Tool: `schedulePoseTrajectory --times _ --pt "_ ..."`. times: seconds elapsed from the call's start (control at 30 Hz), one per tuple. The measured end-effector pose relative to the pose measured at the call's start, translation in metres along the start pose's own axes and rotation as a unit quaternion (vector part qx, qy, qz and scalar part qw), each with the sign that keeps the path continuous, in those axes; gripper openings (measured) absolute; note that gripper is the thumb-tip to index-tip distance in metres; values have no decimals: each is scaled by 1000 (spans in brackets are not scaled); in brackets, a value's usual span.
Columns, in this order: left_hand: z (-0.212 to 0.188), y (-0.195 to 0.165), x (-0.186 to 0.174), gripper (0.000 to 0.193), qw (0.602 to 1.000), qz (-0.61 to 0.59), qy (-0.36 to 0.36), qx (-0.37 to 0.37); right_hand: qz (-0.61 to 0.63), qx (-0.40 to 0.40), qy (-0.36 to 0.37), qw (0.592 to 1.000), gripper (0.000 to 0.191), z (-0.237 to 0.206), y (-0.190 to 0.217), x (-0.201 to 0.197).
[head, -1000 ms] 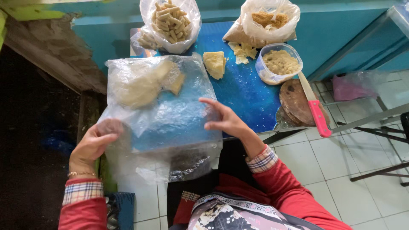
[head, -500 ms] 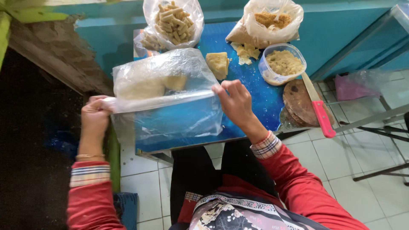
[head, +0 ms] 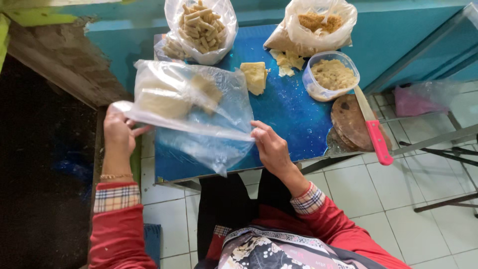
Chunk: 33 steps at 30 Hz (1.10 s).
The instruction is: The person sits at a blue table and folds small triangular dough wrappers, pinching them closed around a brown filling scooped from a plastic container. They occasionally reposition a plastic sheet covering dough blocks and reach into bags of dough pieces and filling while working through the wrappers one at a time.
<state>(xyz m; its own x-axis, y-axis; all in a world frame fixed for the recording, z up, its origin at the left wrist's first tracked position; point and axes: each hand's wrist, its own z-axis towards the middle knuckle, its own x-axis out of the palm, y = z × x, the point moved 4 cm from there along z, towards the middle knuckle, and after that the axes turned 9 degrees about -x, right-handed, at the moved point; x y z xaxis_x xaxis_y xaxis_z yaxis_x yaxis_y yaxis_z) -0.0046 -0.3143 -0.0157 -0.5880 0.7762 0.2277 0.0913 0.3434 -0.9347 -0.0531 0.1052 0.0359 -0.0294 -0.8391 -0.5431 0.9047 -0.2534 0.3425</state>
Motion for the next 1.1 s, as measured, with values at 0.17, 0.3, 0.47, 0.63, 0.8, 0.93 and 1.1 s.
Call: schedulePoseTrajectory --times 0.17,0.3,0.47,0.63,0.8,0.93,1.1 --pt "39 12 11 55 929 -333 161 23 39 -67 45 996 22 -4 6 8" --pt "54 21 24 62 849 -471 224 85 48 -79 88 992 22 -14 38 33" --pt "27 29 27 61 911 -393 127 18 11 -80 101 992 29 -23 66 56" --pt "22 20 43 75 990 -128 14 64 47 -89 99 990 27 -16 65 65" --pt "66 -17 42 67 996 -12 74 53 96 -139 109 980 22 3 91 75" --pt "66 -32 41 53 993 5 113 40 47 -25 -52 997 34 29 52 32" --pt "19 -21 56 52 986 -130 103 8 132 16 118 984 52 45 -19 37"
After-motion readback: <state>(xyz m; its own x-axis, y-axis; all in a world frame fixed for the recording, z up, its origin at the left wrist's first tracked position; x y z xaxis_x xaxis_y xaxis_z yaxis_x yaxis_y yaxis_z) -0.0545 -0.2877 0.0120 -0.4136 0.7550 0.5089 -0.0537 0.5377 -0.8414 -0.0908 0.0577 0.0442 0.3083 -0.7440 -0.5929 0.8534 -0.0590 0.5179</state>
